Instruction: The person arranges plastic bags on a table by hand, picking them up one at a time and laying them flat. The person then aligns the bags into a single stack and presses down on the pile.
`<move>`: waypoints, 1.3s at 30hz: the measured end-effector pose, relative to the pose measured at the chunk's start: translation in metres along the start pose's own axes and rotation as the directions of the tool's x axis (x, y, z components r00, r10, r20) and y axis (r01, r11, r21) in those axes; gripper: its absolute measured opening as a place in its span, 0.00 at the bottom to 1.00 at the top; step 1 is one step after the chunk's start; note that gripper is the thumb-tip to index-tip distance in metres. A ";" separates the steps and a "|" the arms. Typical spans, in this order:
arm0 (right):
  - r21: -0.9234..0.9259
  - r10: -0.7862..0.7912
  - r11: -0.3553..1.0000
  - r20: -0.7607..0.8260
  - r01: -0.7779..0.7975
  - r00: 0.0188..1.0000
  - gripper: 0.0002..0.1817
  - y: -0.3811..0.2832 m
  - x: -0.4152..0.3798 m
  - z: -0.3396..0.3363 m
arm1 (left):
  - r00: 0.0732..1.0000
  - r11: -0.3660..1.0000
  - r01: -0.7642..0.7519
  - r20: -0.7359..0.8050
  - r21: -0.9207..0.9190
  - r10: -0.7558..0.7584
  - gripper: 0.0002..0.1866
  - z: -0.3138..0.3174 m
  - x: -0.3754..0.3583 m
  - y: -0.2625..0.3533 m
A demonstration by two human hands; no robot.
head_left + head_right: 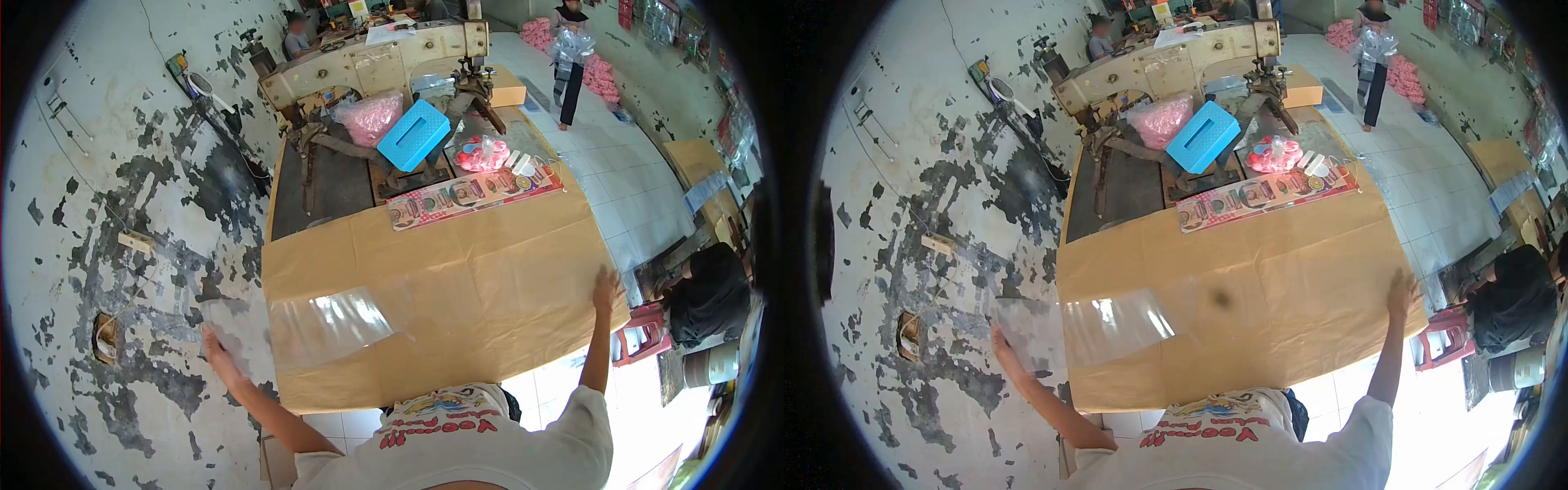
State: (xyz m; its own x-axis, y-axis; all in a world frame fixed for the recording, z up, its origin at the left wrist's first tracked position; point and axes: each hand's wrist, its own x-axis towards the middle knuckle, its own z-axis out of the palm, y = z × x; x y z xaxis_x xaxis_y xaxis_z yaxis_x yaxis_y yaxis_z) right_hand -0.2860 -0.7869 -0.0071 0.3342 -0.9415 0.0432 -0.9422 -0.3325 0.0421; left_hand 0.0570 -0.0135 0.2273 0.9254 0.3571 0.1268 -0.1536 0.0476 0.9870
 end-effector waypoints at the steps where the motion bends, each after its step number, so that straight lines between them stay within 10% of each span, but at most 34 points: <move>1: -0.003 0.066 0.998 0.002 -0.066 0.998 0.25 0.004 0.005 -0.005 | 0.998 0.999 -0.033 -0.047 0.020 0.034 0.17 -0.007 0.012 -0.008; 6: 0.478 -0.240 0.809 -0.263 0.342 0.935 0.18 -0.052 -0.039 -0.009 | 0.948 0.830 0.306 -0.073 0.466 -0.309 0.18 -0.139 0.101 -0.175; 7: 0.469 -0.301 0.788 -0.271 0.398 0.914 0.18 -0.075 -0.063 -0.013 | 0.902 0.586 0.345 -0.087 0.733 -0.423 0.19 -0.163 0.114 -0.213; 9: 0.476 -0.383 0.763 -0.213 0.438 0.899 0.20 -0.116 -0.102 -0.008 | 0.999 0.106 -0.044 0.047 0.993 -0.023 0.22 -0.118 0.068 -0.214; 10: 0.488 -0.415 0.761 -0.141 0.428 0.899 0.22 -0.132 -0.118 -0.003 | 0.971 0.315 -0.239 0.221 0.918 0.092 0.23 -0.119 0.068 -0.262; 11: 0.442 -0.428 0.778 -0.146 0.446 0.892 0.23 -0.147 -0.135 -0.008 | 0.940 0.746 0.054 0.217 0.664 -0.261 0.25 -0.066 0.029 -0.234; 13: 0.349 -0.461 0.801 -0.159 0.486 0.873 0.26 -0.172 -0.160 -0.023 | 0.709 0.789 0.442 0.372 0.427 -0.599 0.22 0.022 -0.040 -0.216; 15: 0.370 -0.462 0.808 -0.083 0.458 0.883 0.28 -0.180 -0.163 -0.029 | 0.583 0.713 -0.146 0.642 0.686 -0.498 0.34 0.077 -0.083 -0.244; 17: 0.354 -0.470 0.813 -0.068 0.462 0.880 0.29 -0.178 -0.159 -0.032 | 0.546 0.341 -0.676 0.754 0.654 -0.365 0.47 0.132 -0.119 -0.260; 18: 0.352 -0.470 0.813 -0.075 0.465 0.879 0.29 -0.175 -0.156 -0.031 | 0.696 0.380 -0.511 0.631 0.771 -0.343 0.54 0.162 -0.149 -0.227; 21: 0.327 -0.441 0.833 -0.092 0.446 0.893 0.29 -0.160 -0.143 -0.028 | 0.751 0.351 -0.462 0.569 0.815 -0.334 0.61 0.210 -0.167 -0.228; 27: 0.279 -0.299 0.908 -0.093 0.313 0.950 0.29 -0.141 -0.114 -0.026 | 0.754 0.085 -0.639 0.645 0.764 -0.122 0.44 0.232 -0.179 -0.268; 30: 0.270 -0.271 0.919 -0.100 0.289 0.957 0.30 -0.132 -0.100 -0.020 | 0.713 0.333 -0.529 0.622 0.780 -0.324 0.27 0.228 -0.156 -0.239; 33: 0.253 -0.243 0.933 -0.080 0.255 0.967 0.30 -0.115 -0.075 -0.017 | 0.502 0.649 -0.566 0.837 0.508 -0.218 0.15 0.198 -0.099 -0.179; 35: 0.230 -0.211 0.948 -0.064 0.220 0.975 0.30 -0.100 -0.055 -0.011 | 0.503 0.898 0.067 0.762 0.435 -0.407 0.12 0.179 -0.094 -0.111; 39: 0.185 -0.022 0.982 -0.026 0.027 0.999 0.29 -0.082 -0.024 -0.017 | 0.771 0.986 0.163 0.621 0.016 -0.138 0.08 0.118 -0.091 -0.003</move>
State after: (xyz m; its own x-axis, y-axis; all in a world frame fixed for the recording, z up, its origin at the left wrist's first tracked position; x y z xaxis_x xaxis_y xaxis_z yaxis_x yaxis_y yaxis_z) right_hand -0.2162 -0.7355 0.0056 0.3557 -0.9321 0.0683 -0.9213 -0.3619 -0.1424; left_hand 0.0139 -0.1561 0.2248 0.9501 -0.3109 0.0232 0.0051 0.0900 0.9959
